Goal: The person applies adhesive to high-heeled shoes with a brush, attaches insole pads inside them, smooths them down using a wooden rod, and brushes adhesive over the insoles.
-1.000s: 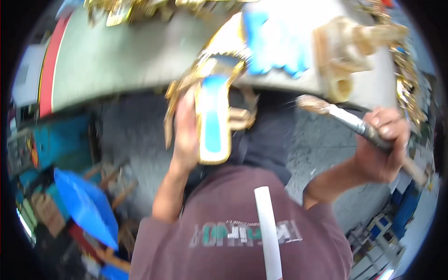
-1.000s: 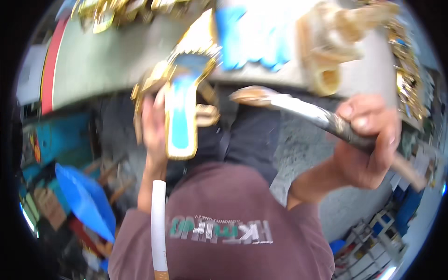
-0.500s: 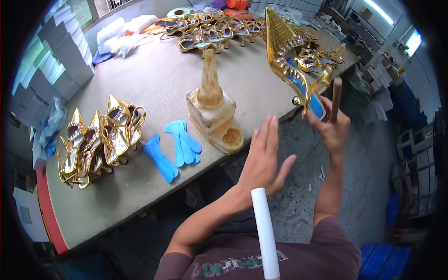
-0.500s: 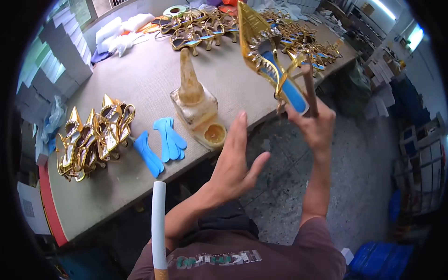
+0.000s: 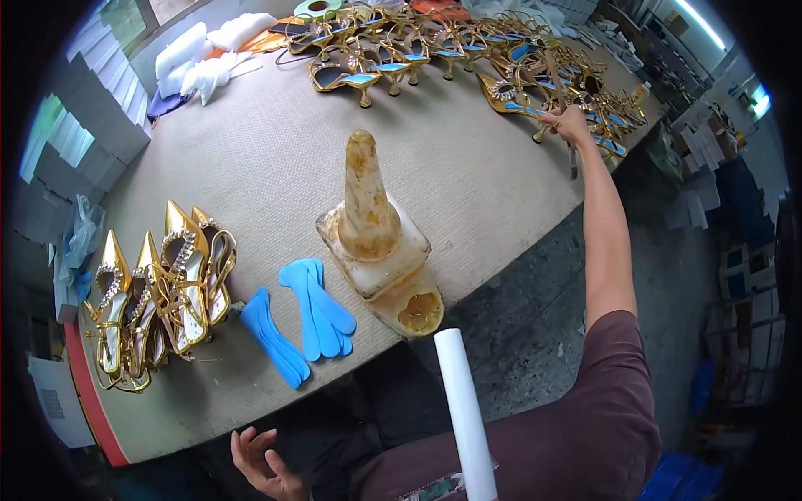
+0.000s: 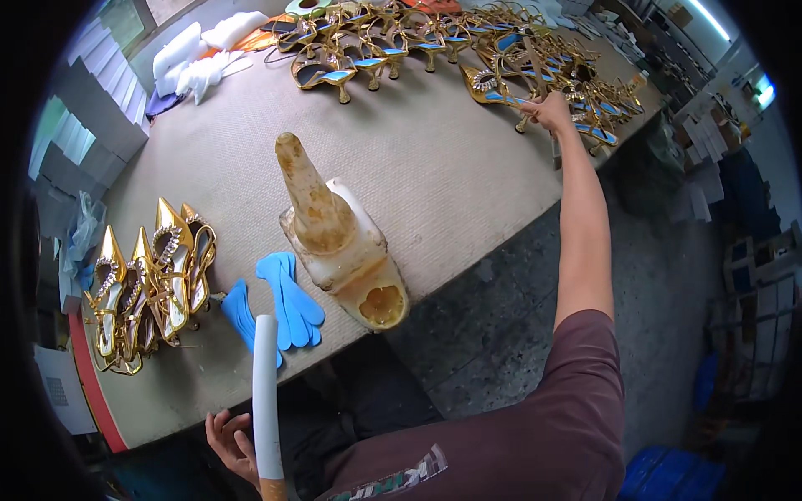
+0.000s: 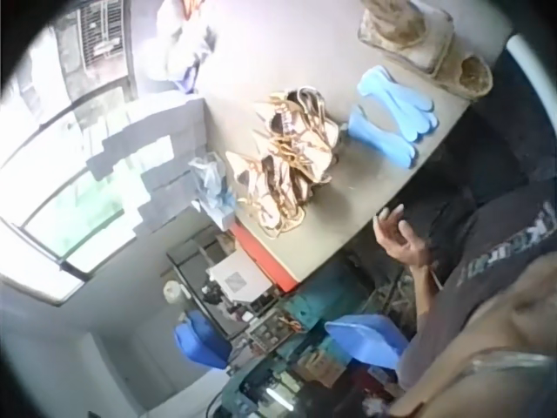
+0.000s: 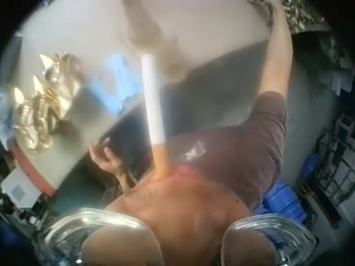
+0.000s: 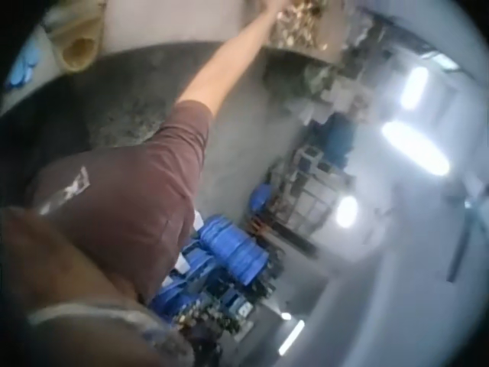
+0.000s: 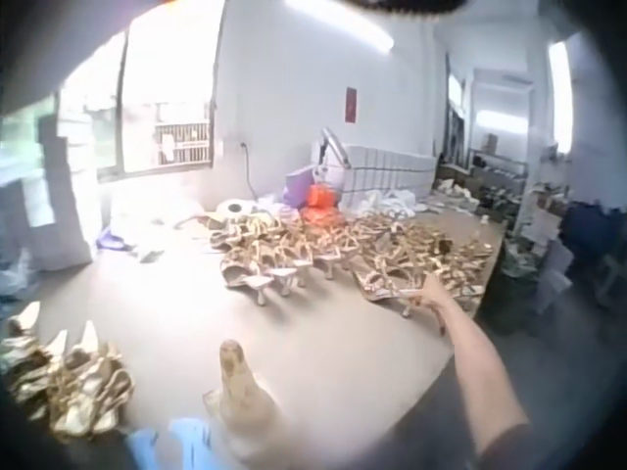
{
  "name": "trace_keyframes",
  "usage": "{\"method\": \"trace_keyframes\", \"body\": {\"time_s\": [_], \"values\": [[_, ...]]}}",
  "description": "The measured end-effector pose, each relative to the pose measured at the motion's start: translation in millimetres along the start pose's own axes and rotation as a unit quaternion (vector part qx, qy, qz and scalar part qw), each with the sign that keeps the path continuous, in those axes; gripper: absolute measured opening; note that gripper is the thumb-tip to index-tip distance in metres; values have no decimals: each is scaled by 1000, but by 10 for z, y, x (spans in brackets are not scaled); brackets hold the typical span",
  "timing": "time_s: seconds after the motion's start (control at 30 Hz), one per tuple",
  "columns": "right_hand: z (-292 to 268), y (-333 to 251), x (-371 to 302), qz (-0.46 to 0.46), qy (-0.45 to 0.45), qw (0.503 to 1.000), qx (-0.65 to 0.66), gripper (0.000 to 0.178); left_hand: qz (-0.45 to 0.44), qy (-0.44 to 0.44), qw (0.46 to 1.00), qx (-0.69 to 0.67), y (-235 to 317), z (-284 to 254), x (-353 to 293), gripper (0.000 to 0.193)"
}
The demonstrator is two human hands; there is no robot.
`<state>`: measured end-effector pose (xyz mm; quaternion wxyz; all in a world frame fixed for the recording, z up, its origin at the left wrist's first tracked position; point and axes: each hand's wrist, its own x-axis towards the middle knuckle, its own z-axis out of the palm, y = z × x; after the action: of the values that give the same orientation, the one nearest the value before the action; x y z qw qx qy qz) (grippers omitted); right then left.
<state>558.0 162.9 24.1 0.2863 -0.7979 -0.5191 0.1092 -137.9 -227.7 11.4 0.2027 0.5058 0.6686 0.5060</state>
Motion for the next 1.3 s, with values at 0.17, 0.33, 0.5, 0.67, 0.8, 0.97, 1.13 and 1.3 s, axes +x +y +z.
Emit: {"method": "trace_keyframes", "body": {"time_s": [0.17, 0.33, 0.5, 0.67, 0.8, 0.97, 1.13, 1.3], "values": [[237, 12, 317, 31, -16, 998, 55, 24, 0, -26, 999, 19, -65, 65, 149, 53], [216, -37, 233, 46, 71, 994, 65, 41, 19, -108, 993, -33, -111, 322, 393, 50], [67, -740, -1275, -7, 49, 998, 48, 55, 59, -43, 997, 16, -131, -1, 585, 43], [185, -1702, -3258, -59, -192, 955, 218, 47, -106, -23, 962, -251, -332, -68, 1119, 33], [172, -1627, -4068, -90, -180, 945, 257, 38, 64, 220, 967, -111, -96, -279, 1581, 27], [33, -1619, -4630, -40, -233, 934, 268, 34, -80, 234, 968, -37, -725, -1561, 2611, 30], [344, -2127, -4748, -125, -269, 906, 303, 31, -8, 77, 982, 175, -892, -1678, 3282, 47], [354, -2590, -4948, -202, -285, 895, 277, 35, -204, 185, 958, -82, -936, -2121, 3237, 62]]}}
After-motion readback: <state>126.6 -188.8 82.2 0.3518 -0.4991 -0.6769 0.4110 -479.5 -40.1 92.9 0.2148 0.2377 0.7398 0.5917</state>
